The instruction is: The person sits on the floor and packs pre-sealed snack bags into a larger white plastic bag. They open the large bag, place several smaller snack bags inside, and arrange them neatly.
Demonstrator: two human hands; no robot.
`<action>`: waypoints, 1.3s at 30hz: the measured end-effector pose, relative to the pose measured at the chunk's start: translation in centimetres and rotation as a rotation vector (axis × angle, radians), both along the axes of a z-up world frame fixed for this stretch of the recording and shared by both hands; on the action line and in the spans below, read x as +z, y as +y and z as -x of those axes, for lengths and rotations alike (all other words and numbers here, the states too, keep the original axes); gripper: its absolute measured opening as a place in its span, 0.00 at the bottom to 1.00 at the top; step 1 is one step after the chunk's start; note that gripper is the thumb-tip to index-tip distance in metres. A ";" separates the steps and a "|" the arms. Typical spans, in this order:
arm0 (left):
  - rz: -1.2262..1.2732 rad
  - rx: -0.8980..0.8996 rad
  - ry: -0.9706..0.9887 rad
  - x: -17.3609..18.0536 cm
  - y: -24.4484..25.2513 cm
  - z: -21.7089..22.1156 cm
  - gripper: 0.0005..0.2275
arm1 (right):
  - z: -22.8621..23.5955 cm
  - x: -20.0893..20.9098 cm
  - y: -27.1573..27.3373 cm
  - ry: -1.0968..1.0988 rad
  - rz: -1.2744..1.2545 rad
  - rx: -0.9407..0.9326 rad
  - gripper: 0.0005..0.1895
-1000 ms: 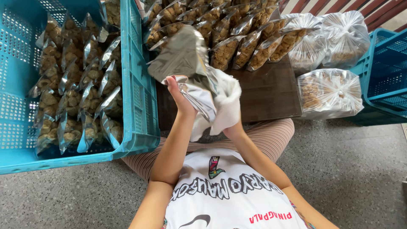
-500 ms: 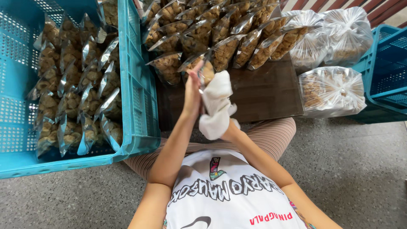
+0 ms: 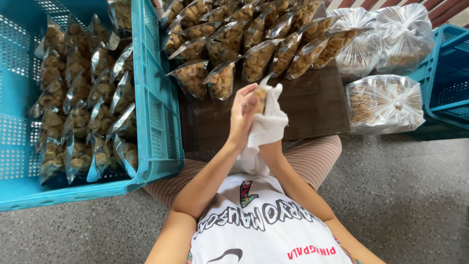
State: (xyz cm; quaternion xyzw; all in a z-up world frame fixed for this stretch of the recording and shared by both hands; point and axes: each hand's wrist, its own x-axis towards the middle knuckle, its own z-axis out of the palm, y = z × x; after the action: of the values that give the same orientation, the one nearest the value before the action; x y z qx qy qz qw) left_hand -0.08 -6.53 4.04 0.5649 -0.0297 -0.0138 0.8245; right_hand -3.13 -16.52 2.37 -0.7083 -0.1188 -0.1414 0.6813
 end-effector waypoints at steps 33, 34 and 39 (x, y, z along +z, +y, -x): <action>-1.418 0.296 -0.542 9.6 9.0 -0.1 0.17 | -11.7 -14.4 -0.2 0.796 -0.629 -0.029 0.23; -1.397 0.323 -0.528 11.2 10.4 1.7 0.15 | -10.6 -13.9 -0.2 0.658 -0.599 -0.120 0.23; -1.387 0.456 -0.442 16.0 16.2 5.6 0.09 | -9.1 -10.5 -0.9 0.079 -0.136 0.060 0.20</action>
State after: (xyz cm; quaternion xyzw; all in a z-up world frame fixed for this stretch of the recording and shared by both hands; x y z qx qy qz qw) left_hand -5.66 9.65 20.08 0.9353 -0.0612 0.2548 0.2380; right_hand 5.92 -17.41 -8.09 -0.6616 -0.1029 -0.1006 0.7360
